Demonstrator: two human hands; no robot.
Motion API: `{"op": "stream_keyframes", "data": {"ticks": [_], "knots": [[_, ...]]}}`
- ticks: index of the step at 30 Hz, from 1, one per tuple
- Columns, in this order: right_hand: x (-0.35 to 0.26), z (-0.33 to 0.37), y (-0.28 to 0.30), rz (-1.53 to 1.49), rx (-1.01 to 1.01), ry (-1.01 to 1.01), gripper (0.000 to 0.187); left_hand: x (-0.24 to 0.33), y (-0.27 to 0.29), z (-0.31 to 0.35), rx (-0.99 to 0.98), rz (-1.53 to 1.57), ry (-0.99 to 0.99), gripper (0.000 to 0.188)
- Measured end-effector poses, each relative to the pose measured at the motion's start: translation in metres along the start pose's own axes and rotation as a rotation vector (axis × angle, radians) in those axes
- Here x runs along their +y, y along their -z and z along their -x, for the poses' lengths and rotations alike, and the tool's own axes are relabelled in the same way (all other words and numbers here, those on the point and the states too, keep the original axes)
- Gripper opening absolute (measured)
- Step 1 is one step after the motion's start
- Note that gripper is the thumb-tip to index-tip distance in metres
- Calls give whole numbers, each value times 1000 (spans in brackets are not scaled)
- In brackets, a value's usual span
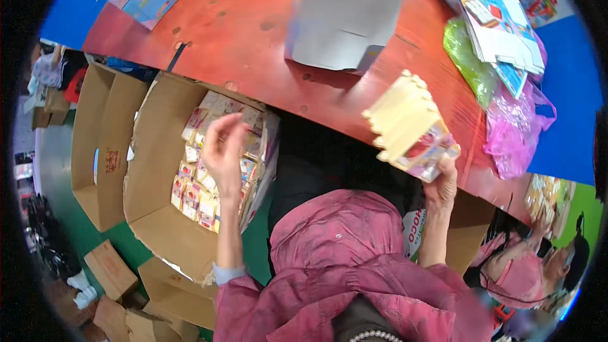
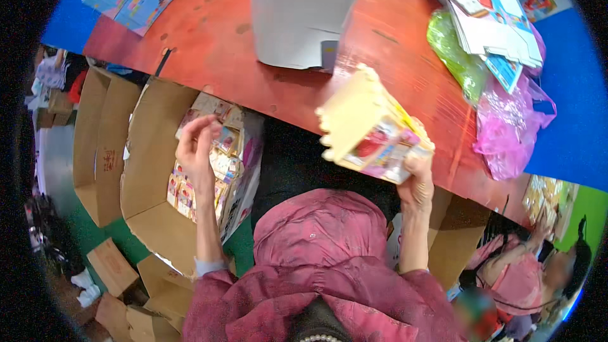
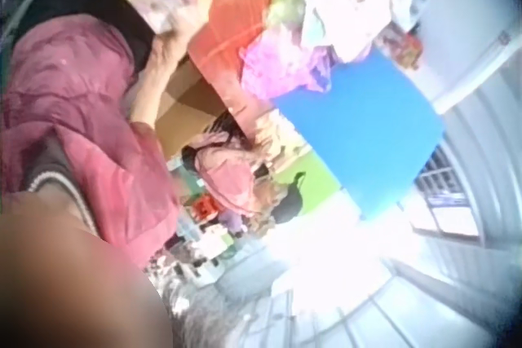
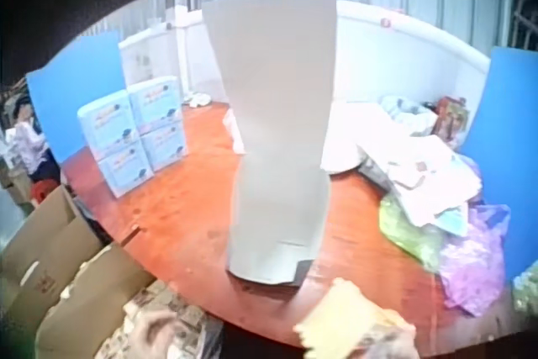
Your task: Packaging small plastic trays of sweets into boxes and applying labels.
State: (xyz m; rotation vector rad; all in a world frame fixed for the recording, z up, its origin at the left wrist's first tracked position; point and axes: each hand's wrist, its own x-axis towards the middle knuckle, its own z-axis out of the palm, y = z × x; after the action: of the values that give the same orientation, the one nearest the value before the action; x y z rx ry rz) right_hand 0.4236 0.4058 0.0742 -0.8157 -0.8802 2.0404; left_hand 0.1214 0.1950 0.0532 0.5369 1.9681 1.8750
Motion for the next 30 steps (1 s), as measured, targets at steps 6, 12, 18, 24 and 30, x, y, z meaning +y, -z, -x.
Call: {"op": "stream_keyframes", "data": {"ticks": [6,12,18,24,30], "knots": [[6,-7,-54,107,-104,71,80,47,-119,57,-457,902,112,96],[27,17,-66,355,-1,210,84,33,-151,77,-251,1017,443,79],[29,29,-61,563,-132,129,101,19,-136,72,-279,1005,445,77],[-26,23,-70,1213,-190,516,122,7,-133,64,-259,1028,430,77],[-26,-1,-102,1485,-357,377,100,13,-148,61,-315,989,422,73]]}}
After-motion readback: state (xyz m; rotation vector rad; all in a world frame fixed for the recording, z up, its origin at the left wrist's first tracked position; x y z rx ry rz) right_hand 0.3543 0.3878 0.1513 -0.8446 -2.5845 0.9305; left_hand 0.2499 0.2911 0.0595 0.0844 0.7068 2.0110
